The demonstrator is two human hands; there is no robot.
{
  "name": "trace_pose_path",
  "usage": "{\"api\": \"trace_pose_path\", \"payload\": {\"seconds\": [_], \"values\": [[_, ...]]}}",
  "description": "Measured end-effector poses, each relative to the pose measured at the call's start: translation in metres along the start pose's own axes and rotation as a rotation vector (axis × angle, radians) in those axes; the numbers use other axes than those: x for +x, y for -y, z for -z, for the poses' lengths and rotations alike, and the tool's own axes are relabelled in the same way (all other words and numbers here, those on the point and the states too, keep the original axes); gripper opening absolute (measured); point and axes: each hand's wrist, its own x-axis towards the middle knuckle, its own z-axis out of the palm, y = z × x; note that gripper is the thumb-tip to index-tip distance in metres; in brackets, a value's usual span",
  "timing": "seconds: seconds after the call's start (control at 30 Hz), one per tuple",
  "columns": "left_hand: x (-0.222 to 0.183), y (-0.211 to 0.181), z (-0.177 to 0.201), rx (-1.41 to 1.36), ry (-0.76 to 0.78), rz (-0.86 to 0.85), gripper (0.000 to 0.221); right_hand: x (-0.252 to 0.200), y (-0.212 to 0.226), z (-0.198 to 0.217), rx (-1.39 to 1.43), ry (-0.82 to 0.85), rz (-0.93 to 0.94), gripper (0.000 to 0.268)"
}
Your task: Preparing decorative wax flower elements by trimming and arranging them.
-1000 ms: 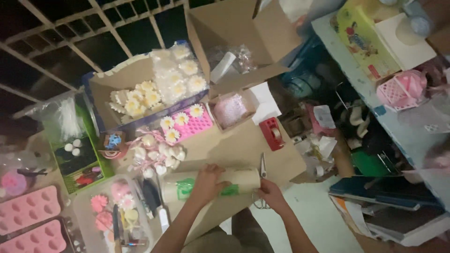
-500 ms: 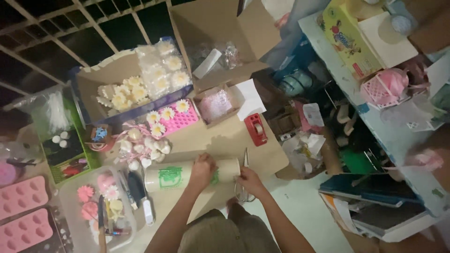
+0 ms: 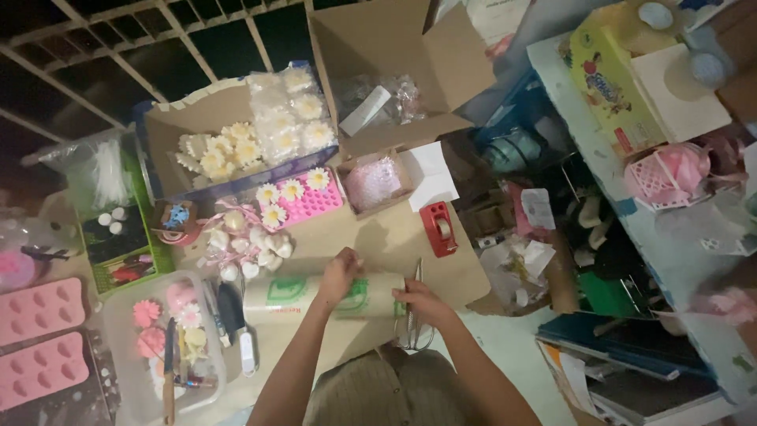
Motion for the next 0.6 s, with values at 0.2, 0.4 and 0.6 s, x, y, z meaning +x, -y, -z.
{"api": "trace_pose_path", "payload": {"seconds": [0.2, 0.4, 0.6], "values": [[-0.005, 0.035, -0.007, -0.791, 0.109, 0.099, 0.016, 0.023, 0.008, 0.009, 0.120, 0.094, -0.177, 0.050], [-0.016, 0.051, 0.005, -1.007, 0.152, 0.234, 0.019, 0.042, 0.000, 0.006, 0.041, 0.152, -0.166, 0.056], [-0.015, 0.054, 0.011, -1.054, 0.248, 0.179, 0.017, 0.041, 0.045, -0.019, -0.851, -0.366, 0.255, 0.100]]}}
